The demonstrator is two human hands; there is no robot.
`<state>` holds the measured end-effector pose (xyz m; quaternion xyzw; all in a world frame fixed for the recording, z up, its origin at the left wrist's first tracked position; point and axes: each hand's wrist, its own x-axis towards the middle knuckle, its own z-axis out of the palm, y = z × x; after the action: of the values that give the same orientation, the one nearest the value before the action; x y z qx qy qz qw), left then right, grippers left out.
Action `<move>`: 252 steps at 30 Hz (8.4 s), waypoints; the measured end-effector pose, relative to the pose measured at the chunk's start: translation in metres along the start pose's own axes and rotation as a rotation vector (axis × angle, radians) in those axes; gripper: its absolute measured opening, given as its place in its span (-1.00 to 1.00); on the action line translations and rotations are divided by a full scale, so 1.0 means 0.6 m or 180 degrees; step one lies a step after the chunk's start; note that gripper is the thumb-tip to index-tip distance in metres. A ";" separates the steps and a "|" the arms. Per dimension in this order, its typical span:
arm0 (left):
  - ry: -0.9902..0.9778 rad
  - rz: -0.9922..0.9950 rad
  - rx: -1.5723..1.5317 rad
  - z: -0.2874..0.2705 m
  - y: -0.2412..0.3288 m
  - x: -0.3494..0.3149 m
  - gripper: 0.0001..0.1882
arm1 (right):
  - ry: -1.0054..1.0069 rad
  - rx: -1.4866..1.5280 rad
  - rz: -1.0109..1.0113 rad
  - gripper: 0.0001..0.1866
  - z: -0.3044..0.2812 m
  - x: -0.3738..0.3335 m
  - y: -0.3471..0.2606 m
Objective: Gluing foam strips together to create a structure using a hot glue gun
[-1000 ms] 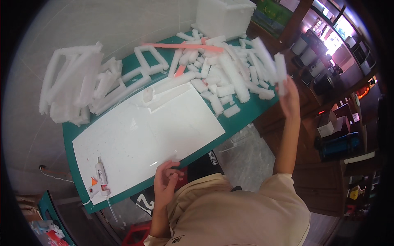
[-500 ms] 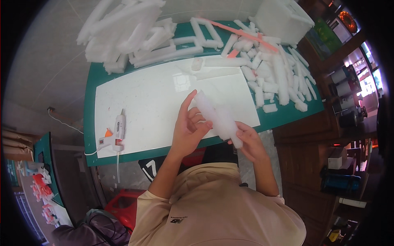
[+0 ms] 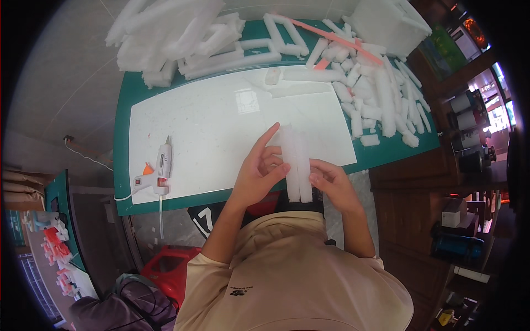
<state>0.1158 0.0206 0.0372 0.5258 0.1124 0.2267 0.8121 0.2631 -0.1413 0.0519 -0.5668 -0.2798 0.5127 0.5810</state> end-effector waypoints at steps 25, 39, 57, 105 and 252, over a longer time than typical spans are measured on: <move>-0.0150 -0.0259 0.0224 0.023 0.004 -0.013 -0.02 | -0.0044 -0.0515 -0.0551 -0.64 0.010 -0.004 0.042; 0.0836 0.0000 0.0643 -0.039 0.011 -0.055 -0.38 | 0.1236 -0.1695 -0.1417 -0.53 -0.090 -0.048 0.010; -0.0283 0.0354 0.4070 -0.017 0.073 0.022 -0.59 | 0.3004 -0.3773 -0.1343 -0.51 -0.281 -0.078 0.006; 0.0456 0.0827 0.4699 -0.014 0.013 -0.021 -0.62 | 0.2036 -0.3784 -0.1824 -0.80 -0.331 0.080 -0.023; 0.0564 0.1368 0.4525 -0.038 -0.013 -0.031 -0.61 | 0.2021 -0.4378 -0.1722 -0.79 -0.166 0.071 -0.066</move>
<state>0.0921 0.0271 0.0195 0.9142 0.1916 0.2945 0.2022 0.3780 -0.1330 0.0587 -0.8290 -0.4820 -0.1186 0.2577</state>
